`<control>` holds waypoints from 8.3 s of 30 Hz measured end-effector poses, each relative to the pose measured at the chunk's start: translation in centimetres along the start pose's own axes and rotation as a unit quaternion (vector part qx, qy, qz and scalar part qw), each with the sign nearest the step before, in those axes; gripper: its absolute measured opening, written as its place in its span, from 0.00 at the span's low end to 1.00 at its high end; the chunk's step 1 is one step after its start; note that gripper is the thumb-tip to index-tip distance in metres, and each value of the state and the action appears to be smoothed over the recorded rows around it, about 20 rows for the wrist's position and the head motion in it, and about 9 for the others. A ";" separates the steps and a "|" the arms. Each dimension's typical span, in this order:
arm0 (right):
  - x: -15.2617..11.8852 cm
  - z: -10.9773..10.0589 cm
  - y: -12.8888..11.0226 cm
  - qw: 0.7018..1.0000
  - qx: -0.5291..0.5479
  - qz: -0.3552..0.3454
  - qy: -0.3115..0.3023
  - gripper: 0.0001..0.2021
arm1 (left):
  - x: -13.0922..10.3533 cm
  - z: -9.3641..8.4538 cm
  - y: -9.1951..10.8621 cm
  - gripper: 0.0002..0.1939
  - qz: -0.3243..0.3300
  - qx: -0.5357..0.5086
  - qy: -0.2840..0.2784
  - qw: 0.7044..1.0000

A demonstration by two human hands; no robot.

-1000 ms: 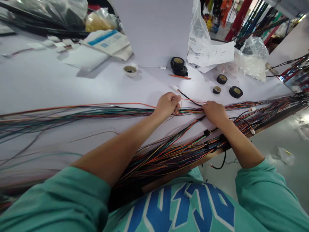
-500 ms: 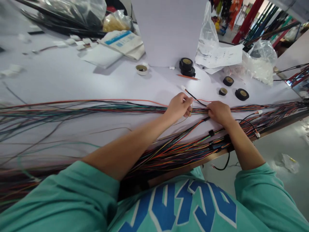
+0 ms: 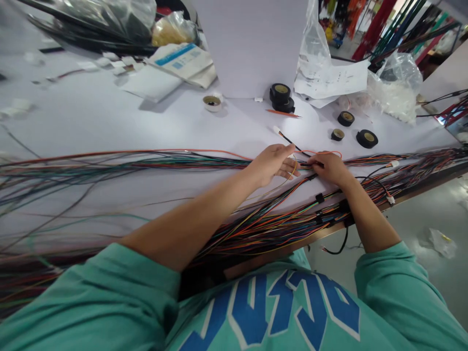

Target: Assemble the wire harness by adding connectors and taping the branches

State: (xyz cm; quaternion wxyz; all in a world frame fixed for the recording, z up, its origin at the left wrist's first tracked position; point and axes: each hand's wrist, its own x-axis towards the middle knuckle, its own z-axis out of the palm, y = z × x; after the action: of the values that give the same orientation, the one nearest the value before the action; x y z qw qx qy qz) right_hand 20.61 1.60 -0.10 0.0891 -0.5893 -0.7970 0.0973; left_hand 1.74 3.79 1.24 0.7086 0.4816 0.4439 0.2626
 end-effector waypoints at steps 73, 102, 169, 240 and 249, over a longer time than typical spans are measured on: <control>-0.1 -0.1 -2.5 0.991 -0.124 -0.006 -0.046 0.10 | 2.2 -0.7 -0.4 0.10 0.009 0.116 0.030 0.993; -0.8 -0.7 0.7 0.997 0.070 0.020 0.018 0.10 | 2.6 -0.8 -1.1 0.13 0.096 0.234 0.033 0.967; -1.3 -1.3 2.2 0.969 0.242 -0.035 -0.045 0.11 | 1.2 2.6 -2.2 0.18 0.263 0.467 0.061 0.842; -2.9 -0.9 -1.9 0.880 0.428 0.111 0.176 0.11 | 1.6 -0.1 -0.6 0.15 0.222 0.582 0.035 0.781; -5.5 -2.4 -4.5 0.984 0.118 0.113 0.073 0.13 | 2.3 -1.2 -0.7 0.14 0.222 0.595 -0.047 0.771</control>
State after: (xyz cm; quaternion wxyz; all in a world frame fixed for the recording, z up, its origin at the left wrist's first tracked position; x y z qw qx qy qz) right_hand 18.68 -4.82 3.20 0.2047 -0.6662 -0.6997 0.1572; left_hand 1.73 5.88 -0.46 0.2220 0.9038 0.3585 0.0727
